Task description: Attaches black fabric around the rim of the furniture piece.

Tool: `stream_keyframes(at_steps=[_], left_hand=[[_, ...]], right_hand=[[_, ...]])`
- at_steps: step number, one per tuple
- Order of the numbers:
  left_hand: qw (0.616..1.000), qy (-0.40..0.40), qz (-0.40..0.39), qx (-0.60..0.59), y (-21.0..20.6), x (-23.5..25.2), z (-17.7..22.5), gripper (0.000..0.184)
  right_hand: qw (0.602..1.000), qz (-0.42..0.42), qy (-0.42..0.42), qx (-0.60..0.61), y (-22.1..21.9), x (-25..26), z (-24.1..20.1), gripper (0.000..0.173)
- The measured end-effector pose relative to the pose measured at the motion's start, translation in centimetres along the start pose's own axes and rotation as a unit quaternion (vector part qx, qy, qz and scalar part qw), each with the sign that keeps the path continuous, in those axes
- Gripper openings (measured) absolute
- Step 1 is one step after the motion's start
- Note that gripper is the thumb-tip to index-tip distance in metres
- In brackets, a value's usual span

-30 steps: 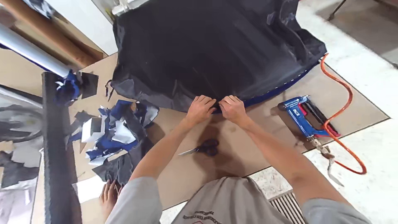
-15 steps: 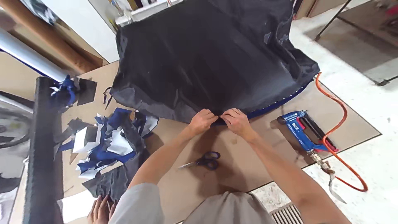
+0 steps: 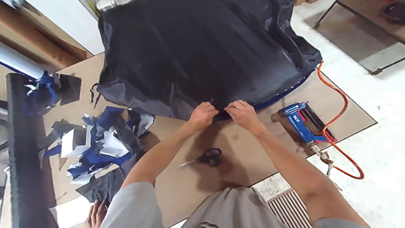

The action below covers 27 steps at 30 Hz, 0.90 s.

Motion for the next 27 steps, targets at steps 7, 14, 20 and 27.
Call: stream_keyframes(at_steps=[7,14,20,27], left_hand=[[1.000,-0.007,0.008,0.005,0.2,0.0,0.2,0.020],[1.000,-0.003,-0.007,0.014,-0.3,-0.8,0.7,0.023],[0.998,0.064,0.008,-0.028,0.2,-0.4,-0.2,0.017],[0.996,0.075,0.018,-0.044,0.6,-0.2,-0.6,0.014]], right_hand=[[0.999,0.014,0.035,0.001,-0.3,0.5,-1.4,0.020],[0.994,-0.001,0.110,0.009,-0.9,1.1,-1.8,0.021],[0.995,-0.022,0.092,0.018,-0.9,2.0,-1.6,0.021],[0.995,-0.004,0.100,0.028,-0.6,1.8,-1.6,0.018]])
Point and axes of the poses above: each hand's wrist, its own x-axis towards the middle knuckle, its own y-axis out of the back of the hand, z = x × y, the point moved 9 cm from there along x, towards the middle knuckle, and after that the axes turned 13 degrees about -z, right-handed, at the moved point
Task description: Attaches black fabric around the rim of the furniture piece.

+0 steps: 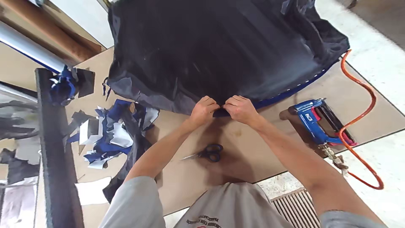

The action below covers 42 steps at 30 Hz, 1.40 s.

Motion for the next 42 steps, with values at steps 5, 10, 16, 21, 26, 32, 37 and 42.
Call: stream_keyframes(at_steps=[5,10,16,21,26,32,37,42], left_hand=[[0.999,-0.025,-0.027,-0.008,-0.7,-0.7,-0.2,0.021],[0.998,-0.032,-0.044,-0.009,-1.0,-0.5,-0.1,0.023],[0.996,-0.030,-0.082,0.004,-1.2,-0.1,-0.2,0.023],[0.994,-0.039,-0.097,0.009,-1.3,0.0,0.0,0.022],[0.988,-0.061,-0.142,0.021,-1.5,0.1,0.2,0.025],[0.974,-0.125,-0.178,0.059,-1.4,0.1,1.1,0.026],[0.946,-0.180,-0.263,0.063,-1.0,0.5,1.2,0.034],[0.915,-0.237,-0.320,0.063,-0.7,1.3,1.1,0.036]], right_hand=[[0.999,-0.043,0.007,0.014,-0.7,-0.1,-0.1,0.022],[0.998,-0.060,0.015,0.011,-0.9,-0.3,-0.6,0.021],[0.998,-0.060,0.001,0.001,-1.1,-0.2,-0.7,0.020],[0.998,-0.056,0.004,0.000,-1.2,-0.3,-1.0,0.018],[0.998,-0.057,0.008,0.002,-1.3,-0.5,-1.1,0.017],[0.996,-0.082,-0.026,0.009,-1.3,-0.7,-1.4,0.019],[0.990,-0.097,-0.106,0.015,-1.4,-2.0,-2.2,0.028],[0.980,-0.040,-0.194,0.011,-1.2,-2.5,-2.6,0.028]])
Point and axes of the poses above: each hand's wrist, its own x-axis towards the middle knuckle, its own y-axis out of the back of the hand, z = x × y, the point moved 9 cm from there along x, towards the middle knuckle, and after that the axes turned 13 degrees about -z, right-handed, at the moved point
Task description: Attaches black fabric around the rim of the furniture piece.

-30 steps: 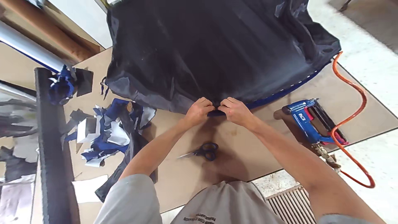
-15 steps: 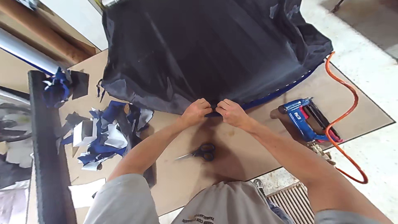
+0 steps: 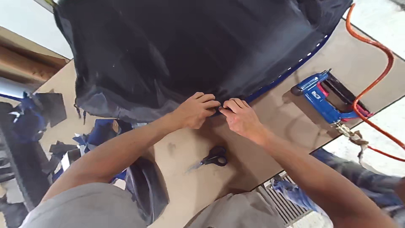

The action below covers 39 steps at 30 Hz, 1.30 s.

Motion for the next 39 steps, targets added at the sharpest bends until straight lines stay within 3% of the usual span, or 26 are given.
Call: stream_keyframes(at_steps=[6,9,11,12,14,15,17,18,22,25,28,32,33,34,35,37,39], left_hand=[[0.993,-0.049,-0.105,-0.029,0.5,1.5,-1.1,0.036],[0.987,-0.060,-0.134,-0.060,0.2,1.9,-2.0,0.040],[0.983,-0.060,-0.160,-0.069,0.4,2.5,-2.3,0.041],[0.982,-0.062,-0.163,-0.068,0.4,2.7,-2.3,0.040],[0.981,-0.077,-0.164,-0.074,0.3,2.9,-2.4,0.038],[0.980,-0.086,-0.162,-0.077,0.3,3.0,-2.6,0.036],[0.978,-0.092,-0.169,-0.076,0.4,3.3,-2.9,0.033],[0.976,-0.087,-0.185,-0.072,0.5,3.5,-3.1,0.033],[0.972,-0.094,-0.200,-0.074,0.7,3.6,-3.5,0.042],[0.972,-0.110,-0.186,-0.094,0.7,3.5,-3.7,0.036],[0.975,-0.118,-0.162,-0.094,0.9,3.5,-3.9,0.038],[0.975,-0.143,-0.137,-0.095,0.4,3.8,-4.3,0.034],[0.977,-0.174,-0.077,-0.098,-0.4,4.4,-5.0,0.035],[0.965,-0.222,0.039,-0.133,-2.0,5.4,-6.1,0.035],[0.953,-0.249,0.090,-0.149,-3.2,6.2,-7.0,0.036],[0.946,-0.264,0.106,-0.159,-3.6,6.7,-7.3,0.035],[0.962,-0.227,0.043,-0.143,-1.7,5.5,-6.2,0.031]], right_hand=[[0.998,0.016,-0.060,-0.016,-0.7,-0.3,-0.3,0.033],[0.996,0.029,-0.088,0.014,1.6,-0.8,0.6,0.028],[0.975,0.102,-0.196,-0.003,7.2,-3.5,4.7,0.023],[0.951,0.101,-0.292,-0.025,9.9,-6.0,8.4,0.030],[0.865,0.032,-0.501,-0.023,11.8,-13.6,17.1,0.060],[0.832,-0.003,-0.554,-0.011,10.9,-17.4,20.4,0.075],[0.814,-0.073,-0.577,-0.001,7.7,-22.5,24.5,0.096],[0.817,-0.098,-0.568,-0.010,6.4,-23.2,25.4,0.098],[0.829,-0.168,-0.530,-0.057,5.7,-20.7,26.1,0.089],[0.796,-0.232,-0.557,-0.042,6.5,-19.0,27.4,0.085],[0.799,-0.204,-0.565,-0.018,9.1,-18.0,23.5,0.052],[0.829,-0.021,-0.529,0.181,11.9,-17.3,9.7,0.036],[0.822,0.018,-0.519,0.234,11.6,-16.4,5.8,0.034],[0.814,0.044,-0.504,0.285,10.7,-15.0,2.1,0.035],[0.807,0.056,-0.486,0.330,9.5,-13.5,-1.0,0.039],[0.817,0.044,-0.451,0.355,7.1,-10.8,-4.8,0.036],[0.842,0.016,-0.418,0.340,5.5,-8.9,-5.5,0.023]])
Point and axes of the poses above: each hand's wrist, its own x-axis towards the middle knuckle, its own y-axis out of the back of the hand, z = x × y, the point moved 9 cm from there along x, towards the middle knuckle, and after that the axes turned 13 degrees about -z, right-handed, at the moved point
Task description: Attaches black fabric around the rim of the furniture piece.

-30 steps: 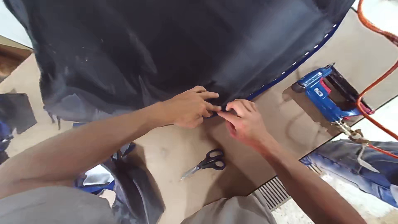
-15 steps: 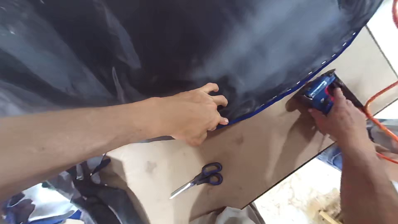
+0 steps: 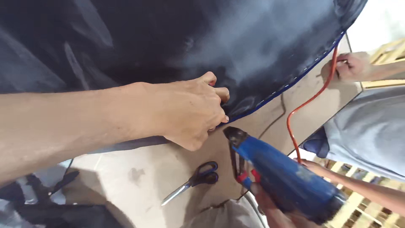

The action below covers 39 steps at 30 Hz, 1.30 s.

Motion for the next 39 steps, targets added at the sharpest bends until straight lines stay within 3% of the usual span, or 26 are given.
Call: stream_keyframes(at_steps=[1,2,9,17,30,33,36,39], left_hand=[[0.994,0.059,-0.088,0.012,1.0,-0.5,1.6,0.031],[0.988,0.089,-0.125,0.005,1.6,-0.9,2.6,0.031],[0.989,0.093,-0.117,-0.009,1.8,-1.3,3.0,0.018],[0.992,0.095,-0.084,0.001,1.8,-1.6,3.1,0.021],[0.989,0.088,-0.117,0.010,2.0,-1.1,3.2,0.023],[0.990,0.091,-0.111,0.013,1.8,-0.9,3.2,0.024],[0.986,0.120,-0.114,-0.001,1.6,-1.2,3.2,0.026],[0.982,0.160,-0.099,-0.026,1.8,-1.8,4.0,0.028]], right_hand=[[1.000,-0.011,0.011,-0.024,-0.6,0.7,-0.3,0.022],[0.998,-0.016,0.017,-0.050,-1.0,1.2,-0.5,0.022],[0.995,0.003,-0.004,-0.096,-2.0,2.4,-0.2,0.020],[0.994,0.008,-0.031,-0.102,-2.3,2.2,-0.5,0.018],[0.993,0.007,-0.012,-0.121,-2.7,2.4,-0.4,0.019],[0.994,-0.004,-0.028,-0.103,-2.4,1.9,0.1,0.022],[0.996,0.036,-0.045,-0.061,-0.9,0.0,1.7,0.024],[0.976,0.066,-0.078,-0.193,1.8,-1.2,3.7,0.048]])
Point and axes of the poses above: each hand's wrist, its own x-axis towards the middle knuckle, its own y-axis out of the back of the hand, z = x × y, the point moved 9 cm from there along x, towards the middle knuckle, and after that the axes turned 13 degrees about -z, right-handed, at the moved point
